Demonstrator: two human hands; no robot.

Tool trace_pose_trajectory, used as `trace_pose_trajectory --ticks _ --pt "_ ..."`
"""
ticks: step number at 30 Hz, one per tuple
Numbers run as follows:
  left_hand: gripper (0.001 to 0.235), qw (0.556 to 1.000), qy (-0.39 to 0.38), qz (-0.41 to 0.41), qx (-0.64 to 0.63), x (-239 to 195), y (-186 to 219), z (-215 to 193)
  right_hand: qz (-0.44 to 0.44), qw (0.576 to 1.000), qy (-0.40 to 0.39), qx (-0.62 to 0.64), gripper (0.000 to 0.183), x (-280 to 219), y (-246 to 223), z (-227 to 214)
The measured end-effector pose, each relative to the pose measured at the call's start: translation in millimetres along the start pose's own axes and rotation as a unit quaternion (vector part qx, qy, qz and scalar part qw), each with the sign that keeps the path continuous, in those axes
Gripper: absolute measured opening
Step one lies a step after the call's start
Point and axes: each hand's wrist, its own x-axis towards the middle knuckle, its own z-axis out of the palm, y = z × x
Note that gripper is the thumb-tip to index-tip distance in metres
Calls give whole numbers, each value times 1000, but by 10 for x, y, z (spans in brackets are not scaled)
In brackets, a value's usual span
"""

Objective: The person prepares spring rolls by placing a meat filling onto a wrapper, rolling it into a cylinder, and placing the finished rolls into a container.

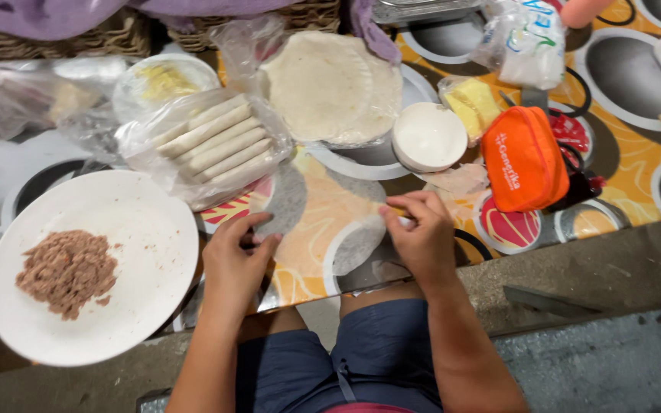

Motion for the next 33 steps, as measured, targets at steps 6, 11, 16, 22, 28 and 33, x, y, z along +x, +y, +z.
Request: trace_pose_trajectory --ticks 6,11,16,22,28,33 --pt "38 990 22 95 104 -233 156 71 -42 974 117 -187 17 280 473 -571" --pt "28 969 -70 156 180 -290 240 54 97 989 -7 -113 37 458 701 -571" --pt "23 944 -105 258 177 -232 199 10 118 992 23 43 35 445 928 -598" --pt "23 953 -138 220 156 -234 259 2 -11 987 6 -159 18 423 906 -565" --pt "26 932 -90 323 134 -252 300 -54 114 974 49 191 13 444 1037 -814" --pt "28 941 -153 283 106 -267 276 -49 26 943 67 326 9 449 983 -1174"
